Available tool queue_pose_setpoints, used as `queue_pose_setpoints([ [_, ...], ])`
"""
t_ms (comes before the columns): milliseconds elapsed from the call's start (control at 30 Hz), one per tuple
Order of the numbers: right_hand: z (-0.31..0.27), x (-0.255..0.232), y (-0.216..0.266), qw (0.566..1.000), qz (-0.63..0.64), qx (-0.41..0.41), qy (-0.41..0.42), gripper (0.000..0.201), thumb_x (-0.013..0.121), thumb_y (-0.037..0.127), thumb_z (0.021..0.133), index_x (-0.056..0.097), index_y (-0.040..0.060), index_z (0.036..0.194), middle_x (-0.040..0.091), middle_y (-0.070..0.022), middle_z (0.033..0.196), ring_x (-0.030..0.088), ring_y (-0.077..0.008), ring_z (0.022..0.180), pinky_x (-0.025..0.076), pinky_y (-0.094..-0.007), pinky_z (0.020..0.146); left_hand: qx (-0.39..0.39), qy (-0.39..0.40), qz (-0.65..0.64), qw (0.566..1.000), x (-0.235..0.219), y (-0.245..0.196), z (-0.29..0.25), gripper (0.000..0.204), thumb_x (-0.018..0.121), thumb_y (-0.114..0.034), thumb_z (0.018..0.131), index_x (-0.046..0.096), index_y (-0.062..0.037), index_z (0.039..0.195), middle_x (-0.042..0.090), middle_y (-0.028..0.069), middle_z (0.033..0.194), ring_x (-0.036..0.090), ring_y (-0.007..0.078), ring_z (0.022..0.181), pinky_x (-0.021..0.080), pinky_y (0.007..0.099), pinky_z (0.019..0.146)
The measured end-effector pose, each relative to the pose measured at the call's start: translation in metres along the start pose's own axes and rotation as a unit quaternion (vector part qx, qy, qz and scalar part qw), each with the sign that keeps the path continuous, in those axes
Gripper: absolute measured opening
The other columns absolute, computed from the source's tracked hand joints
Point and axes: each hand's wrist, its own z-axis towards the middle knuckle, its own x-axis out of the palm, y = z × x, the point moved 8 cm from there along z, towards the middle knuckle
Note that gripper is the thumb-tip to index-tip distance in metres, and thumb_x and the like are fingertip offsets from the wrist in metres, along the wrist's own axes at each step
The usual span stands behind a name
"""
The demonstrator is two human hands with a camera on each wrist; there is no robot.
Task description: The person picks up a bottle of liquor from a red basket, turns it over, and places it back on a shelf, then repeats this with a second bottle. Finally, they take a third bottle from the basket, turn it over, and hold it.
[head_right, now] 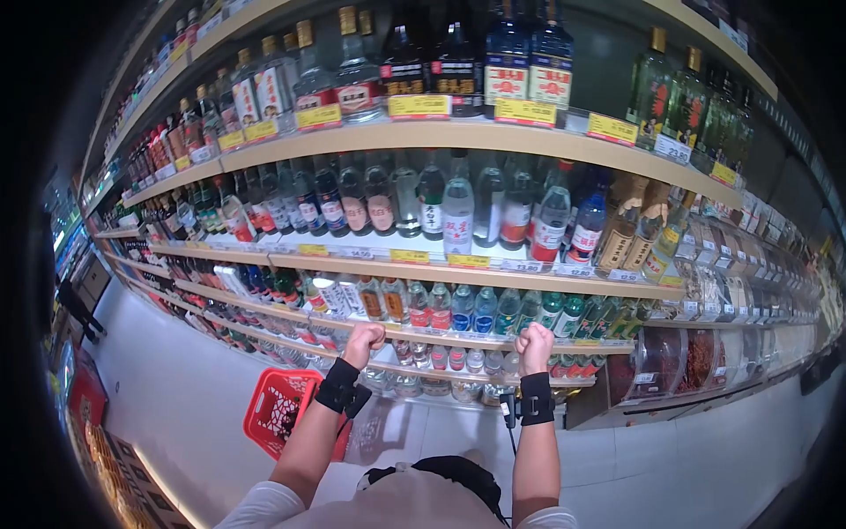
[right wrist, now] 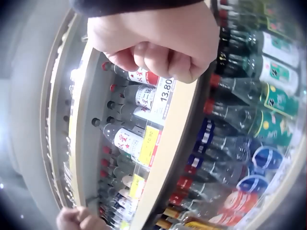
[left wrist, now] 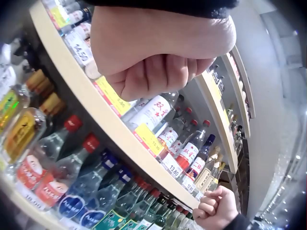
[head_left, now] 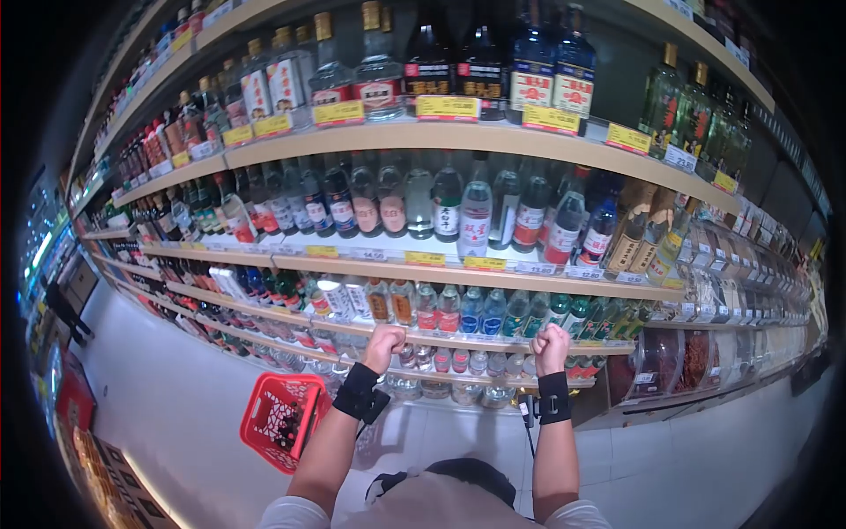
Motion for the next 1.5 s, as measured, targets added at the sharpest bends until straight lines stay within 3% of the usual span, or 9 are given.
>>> queue_pose_setpoints([
  [133, -0.044, 0.015, -0.02, 0.995, -0.099, -0.017, -0.026, 0.028, 0.047, -0.003, 0.08, 0.033, 0.014, 0.063, 0.033, 0.0039, 0.054, 0.026, -0.0068, 0.041, 0.021, -0.0264, 0.04, -0.059, -0.102, -0.022, 0.993, -0.059, 0.036, -0.091, 0.028, 0.043, -0.016, 0.085, 0.039, -0.0064, 0.059, 0.034, -0.0025, 0.056, 0.033, 0.008, 0.053, 0.025, 0.0277, 0.05],
  [233, -0.093, 0.019, -0.038, 0.987, -0.129, 0.044, -0.082, 0.03, 0.053, 0.011, 0.091, 0.038, 0.015, 0.066, 0.034, 0.0041, 0.054, 0.03, -0.0074, 0.043, 0.022, -0.0256, 0.04, -0.044, -0.215, 0.002, 0.976, -0.095, 0.035, -0.157, 0.027, 0.046, -0.014, 0.087, 0.044, -0.006, 0.061, 0.039, -0.0027, 0.059, 0.036, 0.0079, 0.055, 0.03, 0.0271, 0.052],
  [333, -0.139, 0.004, -0.078, 0.985, -0.086, 0.113, -0.1, 0.032, 0.052, 0.029, 0.099, 0.044, 0.014, 0.072, 0.037, 0.0031, 0.055, 0.036, -0.0086, 0.045, 0.024, -0.0254, 0.04, -0.073, -0.267, 0.033, 0.96, -0.117, 0.048, -0.208, 0.031, 0.05, -0.015, 0.091, 0.046, -0.0057, 0.062, 0.04, -0.0031, 0.059, 0.039, 0.0079, 0.057, 0.031, 0.028, 0.053],
  [500, -0.21, -0.003, -0.121, 0.963, -0.202, 0.153, -0.087, 0.021, 0.046, 0.021, 0.092, 0.05, 0.0076, 0.077, 0.046, -0.002, 0.056, 0.041, -0.0137, 0.041, 0.031, -0.0274, 0.038, -0.088, -0.283, -0.103, 0.949, -0.13, 0.063, -0.275, 0.036, 0.05, -0.02, 0.096, 0.047, -0.0076, 0.063, 0.04, -0.0041, 0.056, 0.035, 0.0059, 0.049, 0.025, 0.0253, 0.047],
  [767, -0.252, 0.017, -0.127, 0.929, -0.324, 0.175, -0.033, 0.014, 0.052, 0.011, 0.089, 0.061, 0.0043, 0.08, 0.054, -0.0017, 0.06, 0.047, -0.0106, 0.043, 0.035, -0.0238, 0.039, -0.12, -0.326, -0.067, 0.935, -0.151, 0.073, -0.344, 0.036, 0.045, -0.024, 0.098, 0.049, -0.0081, 0.066, 0.044, -0.0023, 0.057, 0.039, 0.0067, 0.05, 0.028, 0.0242, 0.048],
  [867, -0.26, 0.005, -0.128, 0.924, -0.332, 0.184, -0.058, 0.003, 0.057, 0.005, 0.086, 0.059, 0.0037, 0.088, 0.057, -0.0032, 0.063, 0.056, -0.013, 0.048, 0.043, -0.0246, 0.042, -0.094, -0.364, -0.059, 0.925, -0.152, 0.058, -0.374, 0.034, 0.046, -0.023, 0.097, 0.051, -0.0082, 0.067, 0.047, -0.0016, 0.057, 0.041, 0.0063, 0.05, 0.03, 0.023, 0.048],
  [1033, -0.276, -0.036, -0.135, 0.903, -0.382, 0.188, -0.062, 0.016, 0.06, 0.002, 0.082, 0.052, 0.0058, 0.096, 0.061, -0.0072, 0.075, 0.062, -0.0178, 0.054, 0.05, -0.0297, 0.046, -0.093, -0.388, -0.051, 0.916, -0.141, 0.049, -0.418, 0.016, 0.049, -0.01, 0.091, 0.058, -0.0056, 0.079, 0.049, -0.0015, 0.06, 0.044, 0.0069, 0.05, 0.032, 0.0223, 0.044],
  [1233, -0.305, -0.058, -0.13, 0.934, -0.282, 0.207, -0.071, 0.011, 0.057, 0.004, 0.084, 0.052, 0.0066, 0.093, 0.063, -0.0102, 0.08, 0.063, -0.0207, 0.059, 0.051, -0.0307, 0.048, -0.081, -0.412, -0.05, 0.906, -0.114, 0.045, -0.447, 0.009, 0.05, 0.002, 0.084, 0.056, -0.0042, 0.088, 0.052, -0.001, 0.066, 0.047, 0.0076, 0.051, 0.037, 0.0224, 0.046],
  [1500, -0.348, -0.082, -0.154, 0.904, -0.291, 0.314, 0.002, 0.012, 0.055, 0.006, 0.088, 0.061, 0.003, 0.097, 0.065, -0.0102, 0.083, 0.062, -0.0187, 0.063, 0.05, -0.0288, 0.053, -0.125, -0.448, -0.027, 0.885, -0.083, 0.034, -0.513, 0.012, 0.049, 0.005, 0.083, 0.054, -0.0027, 0.091, 0.056, 0.0036, 0.069, 0.056, 0.0116, 0.056, 0.046, 0.0238, 0.048],
])
